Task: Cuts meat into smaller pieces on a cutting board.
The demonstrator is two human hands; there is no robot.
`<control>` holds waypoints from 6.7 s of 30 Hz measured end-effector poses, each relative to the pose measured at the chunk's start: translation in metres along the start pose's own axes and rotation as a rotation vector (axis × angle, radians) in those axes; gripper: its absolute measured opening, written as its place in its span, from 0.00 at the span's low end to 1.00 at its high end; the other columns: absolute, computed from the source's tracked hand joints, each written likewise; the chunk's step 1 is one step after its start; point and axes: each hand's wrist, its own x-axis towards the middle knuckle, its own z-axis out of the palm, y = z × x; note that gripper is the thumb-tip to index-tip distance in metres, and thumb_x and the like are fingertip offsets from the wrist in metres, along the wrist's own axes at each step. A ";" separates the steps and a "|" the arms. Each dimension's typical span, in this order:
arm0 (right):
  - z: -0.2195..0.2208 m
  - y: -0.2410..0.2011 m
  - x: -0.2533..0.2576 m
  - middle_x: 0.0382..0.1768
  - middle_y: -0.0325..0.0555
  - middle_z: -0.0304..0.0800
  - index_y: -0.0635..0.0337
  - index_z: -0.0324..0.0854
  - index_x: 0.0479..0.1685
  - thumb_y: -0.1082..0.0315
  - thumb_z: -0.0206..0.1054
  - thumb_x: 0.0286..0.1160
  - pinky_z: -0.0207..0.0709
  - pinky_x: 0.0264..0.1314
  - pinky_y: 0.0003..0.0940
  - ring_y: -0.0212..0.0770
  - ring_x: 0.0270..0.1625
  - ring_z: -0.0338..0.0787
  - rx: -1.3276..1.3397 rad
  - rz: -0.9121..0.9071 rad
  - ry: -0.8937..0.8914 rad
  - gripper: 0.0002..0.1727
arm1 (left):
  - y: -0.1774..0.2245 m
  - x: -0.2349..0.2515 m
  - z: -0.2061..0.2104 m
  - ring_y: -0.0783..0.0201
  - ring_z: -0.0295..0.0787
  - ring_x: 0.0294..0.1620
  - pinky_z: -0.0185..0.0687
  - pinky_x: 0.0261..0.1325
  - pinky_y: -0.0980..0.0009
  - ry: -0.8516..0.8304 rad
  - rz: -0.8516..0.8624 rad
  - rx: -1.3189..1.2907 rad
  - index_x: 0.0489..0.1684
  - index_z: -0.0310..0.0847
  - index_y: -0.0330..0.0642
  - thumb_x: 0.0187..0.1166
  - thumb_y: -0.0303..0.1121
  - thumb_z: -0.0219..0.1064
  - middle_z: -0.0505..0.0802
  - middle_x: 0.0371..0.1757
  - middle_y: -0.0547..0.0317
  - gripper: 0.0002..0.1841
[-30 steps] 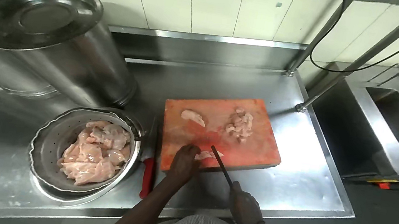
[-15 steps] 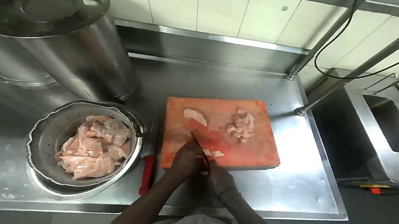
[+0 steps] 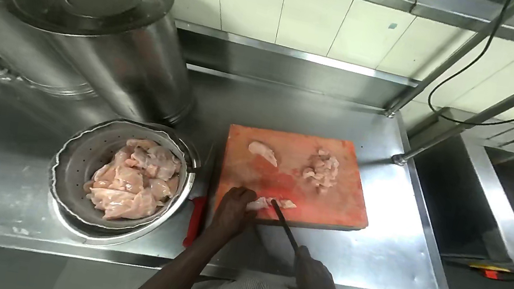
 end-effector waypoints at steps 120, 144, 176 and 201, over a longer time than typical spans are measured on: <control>0.053 0.125 -0.001 0.13 0.43 0.72 0.64 0.72 0.55 0.66 0.54 0.92 0.79 0.10 0.39 0.40 0.08 0.76 1.432 0.177 0.539 0.10 | 0.046 0.071 -0.042 0.46 0.91 0.51 0.87 0.59 0.45 -0.457 -0.360 -0.268 0.64 0.84 0.35 0.71 0.36 0.80 0.92 0.51 0.41 0.24; -0.032 -0.044 0.033 0.53 0.58 0.91 0.55 0.68 0.78 0.57 0.47 0.93 0.84 0.57 0.57 0.59 0.57 0.92 -0.009 -0.025 0.030 0.22 | 0.025 0.036 0.007 0.46 0.85 0.67 0.81 0.67 0.44 -0.248 -0.045 0.055 0.55 0.89 0.43 0.76 0.34 0.72 0.91 0.62 0.49 0.13; -0.027 -0.063 0.037 0.55 0.59 0.90 0.56 0.68 0.78 0.58 0.47 0.93 0.83 0.60 0.58 0.61 0.59 0.91 0.006 -0.069 -0.008 0.22 | 0.006 0.015 0.007 0.45 0.87 0.63 0.80 0.72 0.48 -0.118 -0.065 -0.080 0.51 0.90 0.38 0.75 0.32 0.74 0.91 0.56 0.44 0.11; -0.031 -0.039 0.009 0.48 0.59 0.90 0.53 0.69 0.75 0.54 0.45 0.95 0.82 0.59 0.58 0.60 0.56 0.92 0.032 -0.078 -0.093 0.21 | 0.000 -0.016 0.000 0.48 0.88 0.55 0.87 0.59 0.51 0.025 -0.132 -0.125 0.54 0.87 0.37 0.72 0.29 0.77 0.88 0.56 0.44 0.14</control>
